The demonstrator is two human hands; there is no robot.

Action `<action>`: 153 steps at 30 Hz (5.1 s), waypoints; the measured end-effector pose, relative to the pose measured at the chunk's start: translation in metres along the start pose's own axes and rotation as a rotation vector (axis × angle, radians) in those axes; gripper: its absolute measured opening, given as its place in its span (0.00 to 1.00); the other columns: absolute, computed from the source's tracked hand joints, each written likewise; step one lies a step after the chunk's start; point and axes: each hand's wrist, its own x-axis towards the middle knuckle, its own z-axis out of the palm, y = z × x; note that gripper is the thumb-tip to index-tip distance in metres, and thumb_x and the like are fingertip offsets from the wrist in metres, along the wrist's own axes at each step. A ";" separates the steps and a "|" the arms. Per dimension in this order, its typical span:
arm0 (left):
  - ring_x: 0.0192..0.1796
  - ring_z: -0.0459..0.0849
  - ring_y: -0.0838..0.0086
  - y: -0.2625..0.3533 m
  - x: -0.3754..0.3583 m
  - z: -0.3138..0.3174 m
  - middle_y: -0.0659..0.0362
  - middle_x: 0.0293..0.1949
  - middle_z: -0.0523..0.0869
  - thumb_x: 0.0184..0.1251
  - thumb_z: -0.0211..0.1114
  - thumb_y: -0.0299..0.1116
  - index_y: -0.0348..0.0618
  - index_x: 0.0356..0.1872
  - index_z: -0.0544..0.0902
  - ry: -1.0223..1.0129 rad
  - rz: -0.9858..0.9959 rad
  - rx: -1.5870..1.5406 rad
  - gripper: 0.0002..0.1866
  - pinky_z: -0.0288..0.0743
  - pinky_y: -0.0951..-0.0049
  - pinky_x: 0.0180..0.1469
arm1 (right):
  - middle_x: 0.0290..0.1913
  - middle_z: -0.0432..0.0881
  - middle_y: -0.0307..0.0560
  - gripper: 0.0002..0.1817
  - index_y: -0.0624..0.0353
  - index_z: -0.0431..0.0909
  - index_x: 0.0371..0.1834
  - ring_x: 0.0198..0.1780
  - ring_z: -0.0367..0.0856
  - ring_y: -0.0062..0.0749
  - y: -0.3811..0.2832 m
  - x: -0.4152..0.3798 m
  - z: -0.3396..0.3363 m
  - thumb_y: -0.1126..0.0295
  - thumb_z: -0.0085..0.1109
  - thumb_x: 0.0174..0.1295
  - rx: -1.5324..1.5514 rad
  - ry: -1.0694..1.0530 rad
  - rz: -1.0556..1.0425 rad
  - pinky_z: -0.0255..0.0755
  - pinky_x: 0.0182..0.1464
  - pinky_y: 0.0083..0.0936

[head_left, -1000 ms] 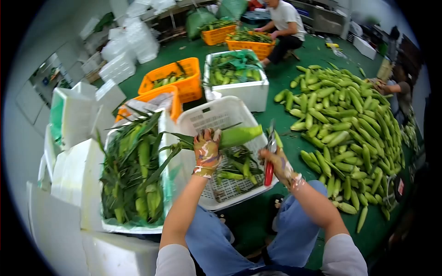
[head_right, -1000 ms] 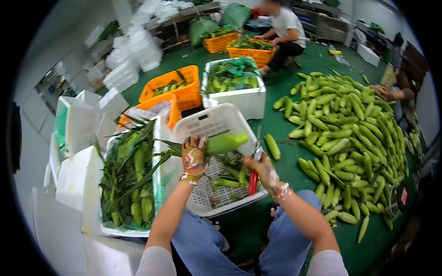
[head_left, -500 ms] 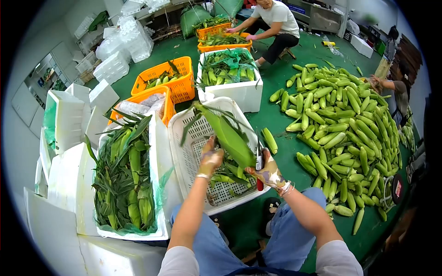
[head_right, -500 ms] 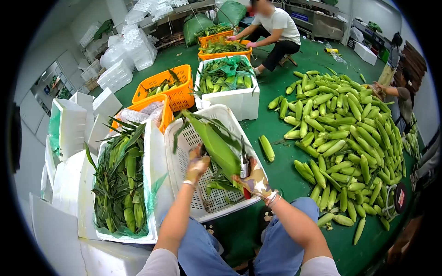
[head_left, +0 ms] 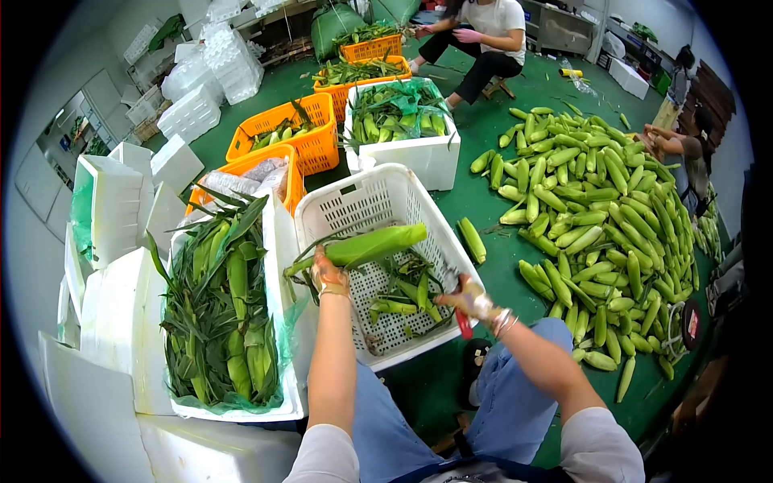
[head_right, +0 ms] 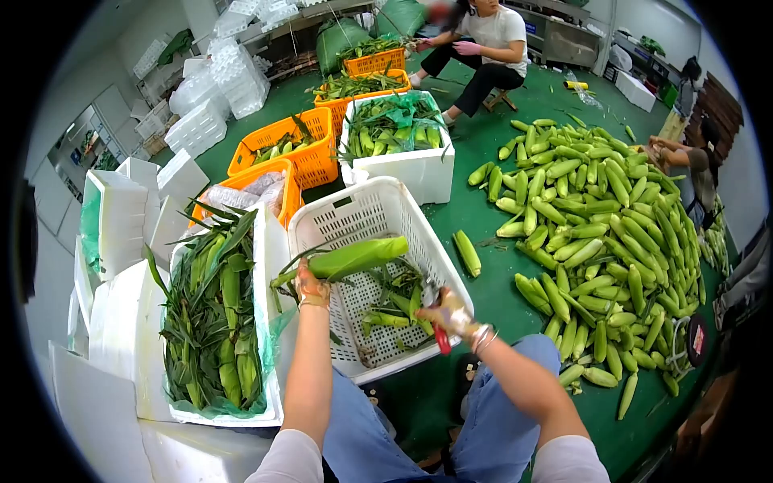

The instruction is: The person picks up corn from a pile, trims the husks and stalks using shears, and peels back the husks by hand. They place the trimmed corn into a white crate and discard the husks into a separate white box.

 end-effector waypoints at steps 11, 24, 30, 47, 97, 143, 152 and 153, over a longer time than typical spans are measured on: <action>0.42 0.77 0.68 -0.032 -0.005 -0.023 0.55 0.45 0.79 0.63 0.59 0.45 0.33 0.48 0.74 0.157 0.366 0.570 0.24 0.71 0.69 0.46 | 0.42 0.76 0.53 0.37 0.72 0.65 0.52 0.44 0.75 0.32 -0.048 0.016 0.026 0.55 0.69 0.48 0.576 -0.111 0.029 0.71 0.47 0.26; 0.38 0.79 0.66 0.002 -0.017 -0.007 0.51 0.39 0.79 0.64 0.58 0.38 0.29 0.46 0.70 0.156 0.455 0.426 0.20 0.76 0.66 0.38 | 0.32 0.79 0.61 0.27 0.72 0.69 0.41 0.34 0.79 0.50 -0.049 0.009 0.029 0.58 0.62 0.47 -0.296 -0.105 0.059 0.73 0.38 0.36; 0.33 0.82 0.62 0.031 0.022 -0.025 0.51 0.35 0.80 0.63 0.57 0.36 0.34 0.44 0.75 0.020 0.070 0.253 0.15 0.80 0.65 0.36 | 0.33 0.79 0.65 0.22 0.68 0.65 0.46 0.39 0.80 0.58 -0.043 -0.013 0.015 0.70 0.57 0.49 -0.523 -0.171 -0.054 0.74 0.39 0.43; 0.25 0.81 0.64 0.071 0.018 -0.015 0.52 0.29 0.81 0.62 0.59 0.34 0.35 0.47 0.72 0.068 0.195 0.377 0.16 0.77 0.67 0.26 | 0.35 0.81 0.56 0.43 0.70 0.63 0.56 0.38 0.82 0.44 -0.058 0.001 -0.009 0.47 0.68 0.45 -0.289 -0.121 -0.072 0.74 0.41 0.33; 0.29 0.82 0.63 0.032 0.037 -0.027 0.51 0.31 0.81 0.64 0.52 0.32 0.35 0.40 0.77 0.043 0.130 0.179 0.11 0.80 0.64 0.30 | 0.28 0.77 0.50 0.19 0.64 0.72 0.43 0.22 0.76 0.31 -0.052 -0.016 0.037 0.64 0.61 0.52 0.131 -0.231 0.159 0.74 0.25 0.30; 0.53 0.79 0.70 0.009 -0.064 0.007 0.51 0.53 0.78 0.54 0.70 0.26 0.30 0.68 0.48 -0.769 -0.655 0.955 0.46 0.75 0.76 0.53 | 0.41 0.76 0.50 0.33 0.67 0.70 0.48 0.40 0.72 0.32 -0.039 0.033 -0.016 0.54 0.71 0.46 -0.167 -0.470 -0.301 0.69 0.43 0.27; 0.49 0.79 0.73 0.026 -0.061 0.011 0.56 0.51 0.78 0.52 0.71 0.25 0.38 0.63 0.64 -0.745 -0.264 0.847 0.36 0.75 0.75 0.54 | 0.32 0.77 0.41 0.25 0.64 0.72 0.47 0.26 0.73 0.18 -0.088 0.019 0.005 0.58 0.66 0.54 0.579 -0.370 0.049 0.71 0.28 0.17; 0.49 0.79 0.73 0.025 -0.067 0.017 0.56 0.51 0.78 0.52 0.71 0.25 0.38 0.63 0.64 -0.742 -0.257 0.839 0.36 0.75 0.75 0.54 | 0.33 0.76 0.41 0.29 0.65 0.69 0.51 0.32 0.73 0.20 -0.084 0.031 0.016 0.55 0.67 0.54 0.417 -0.241 -0.103 0.71 0.34 0.20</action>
